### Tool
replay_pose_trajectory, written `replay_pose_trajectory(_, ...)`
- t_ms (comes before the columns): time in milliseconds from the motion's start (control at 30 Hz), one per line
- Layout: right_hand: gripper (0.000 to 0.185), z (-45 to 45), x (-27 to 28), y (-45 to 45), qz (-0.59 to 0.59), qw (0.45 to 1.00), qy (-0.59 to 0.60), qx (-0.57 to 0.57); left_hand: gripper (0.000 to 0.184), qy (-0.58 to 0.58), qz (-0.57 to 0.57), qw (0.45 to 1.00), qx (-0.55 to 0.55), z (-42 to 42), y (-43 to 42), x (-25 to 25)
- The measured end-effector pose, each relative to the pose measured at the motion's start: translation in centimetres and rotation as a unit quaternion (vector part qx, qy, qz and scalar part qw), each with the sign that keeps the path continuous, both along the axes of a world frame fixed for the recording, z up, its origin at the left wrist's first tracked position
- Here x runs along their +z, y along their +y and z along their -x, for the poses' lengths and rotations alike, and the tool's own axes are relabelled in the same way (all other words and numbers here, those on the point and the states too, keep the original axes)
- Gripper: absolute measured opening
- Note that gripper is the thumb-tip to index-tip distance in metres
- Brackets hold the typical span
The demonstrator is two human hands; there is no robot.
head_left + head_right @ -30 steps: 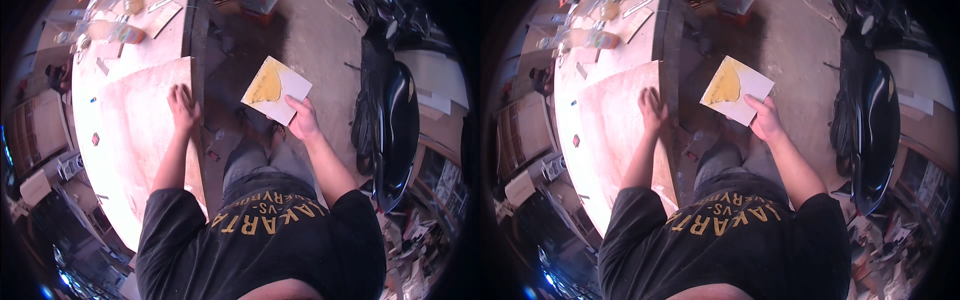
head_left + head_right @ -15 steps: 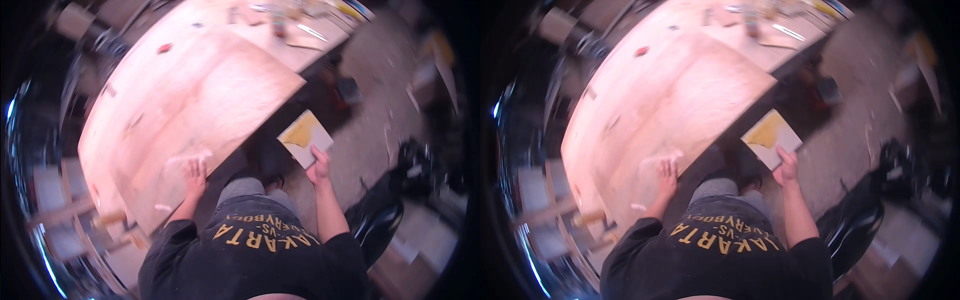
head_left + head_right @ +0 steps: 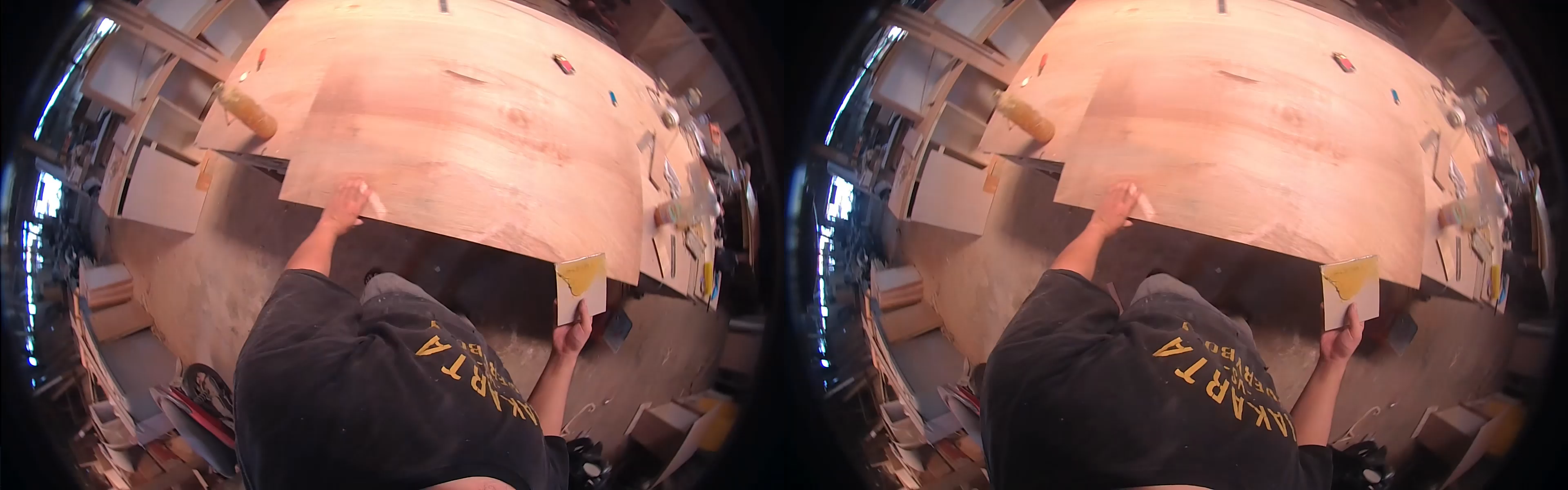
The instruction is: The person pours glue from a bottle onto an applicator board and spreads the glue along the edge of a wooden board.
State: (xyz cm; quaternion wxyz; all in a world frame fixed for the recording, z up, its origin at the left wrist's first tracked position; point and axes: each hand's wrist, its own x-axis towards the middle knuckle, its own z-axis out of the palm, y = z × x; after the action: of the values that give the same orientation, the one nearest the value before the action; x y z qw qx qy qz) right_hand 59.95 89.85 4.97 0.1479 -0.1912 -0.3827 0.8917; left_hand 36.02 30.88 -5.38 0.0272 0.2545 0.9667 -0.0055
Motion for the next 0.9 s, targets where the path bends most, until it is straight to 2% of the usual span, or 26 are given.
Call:
replay_pose_trajectory(133,0.039,3.0,1.4,-6.4,-0.022,0.998,0.023,0.051,0.112,0.035,0.036,0.99,0.132,-0.6,-12.0,1.2)
replay_pose_trajectory(233,0.038,4.6,2.1,-12.1,-0.011,0.999,-0.009,0.042,0.11,0.002,-0.084,0.965,0.249,-0.3,-17.9,2.0)
replay_pose_trajectory(267,0.037,5.1,2.3,-13.9,-0.011,0.999,-0.007,0.051,0.108,0.02,-0.141,0.964,0.225,-0.2,-19.7,1.4)
replay_pose_trajectory(367,0.037,6.5,3.3,-19.0,-0.013,0.997,-0.008,0.078,0.105,-0.131,-0.185,0.958,0.174,1.3,-22.5,0.2)
replay_pose_trajectory(400,0.037,7.0,3.6,-20.4,-0.011,0.996,-0.01,0.084,0.103,-0.069,-0.184,0.97,0.139,1.2,-22.8,-0.1)
replay_pose_trajectory(600,0.035,8.7,5.1,-25.3,-0.02,0.993,-0.05,0.108,0.099,-0.098,-0.162,0.981,0.036,2.8,-25.0,2.1)
replay_pose_trajectory(700,0.035,9.3,5.7,-26.7,-0.037,0.993,-0.067,0.09,0.096,-0.123,-0.171,0.978,-0.005,3.8,-26.0,1.4)
replay_pose_trajectory(900,0.037,9.9,6.4,-28.9,-0.047,0.993,-0.08,0.071,0.095,-0.168,-0.143,0.975,-0.009,4.6,-25.9,2.2)
